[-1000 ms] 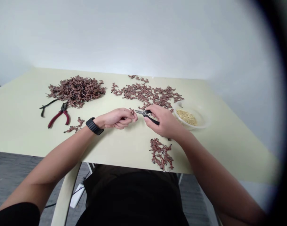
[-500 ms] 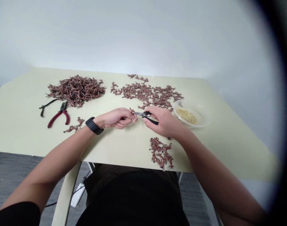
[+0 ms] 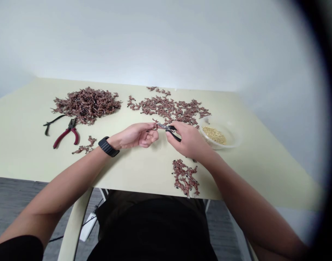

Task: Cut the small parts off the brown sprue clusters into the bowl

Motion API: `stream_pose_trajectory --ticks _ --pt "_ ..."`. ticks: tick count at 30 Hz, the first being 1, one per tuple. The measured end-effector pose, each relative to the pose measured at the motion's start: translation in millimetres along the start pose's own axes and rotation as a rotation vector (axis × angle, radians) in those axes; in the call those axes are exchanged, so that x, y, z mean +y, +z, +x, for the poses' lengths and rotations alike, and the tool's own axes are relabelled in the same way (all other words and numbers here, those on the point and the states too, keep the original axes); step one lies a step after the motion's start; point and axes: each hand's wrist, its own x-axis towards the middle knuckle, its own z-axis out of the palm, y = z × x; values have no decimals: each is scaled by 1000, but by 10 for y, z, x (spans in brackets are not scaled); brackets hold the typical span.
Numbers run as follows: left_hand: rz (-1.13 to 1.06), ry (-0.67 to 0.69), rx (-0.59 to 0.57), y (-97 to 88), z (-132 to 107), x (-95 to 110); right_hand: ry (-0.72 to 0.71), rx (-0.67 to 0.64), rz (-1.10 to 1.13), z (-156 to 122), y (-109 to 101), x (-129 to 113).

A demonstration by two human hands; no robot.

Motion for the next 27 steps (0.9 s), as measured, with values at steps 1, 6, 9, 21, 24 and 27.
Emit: stream_pose_trajectory --ticks 1,6,9,21,24,27 --pt "11 -17 -8 -18 3 -2 2 7 4 -1 0 -6" --pt "-47 -2 -20 -130 8 -35 0 13 38 -7 -10 -38" --pt "-57 78 -3 -133 9 -71 -5 20 50 -7 -4 -47" --pt "907 655 484 -108 123 -334 237 -52 432 41 91 -159" --pt "1173 824 543 -160 101 -300 267 -110 600 53 74 -166" --pt "975 762 514 -103 83 -227 262 -98 593 50 25 -138"
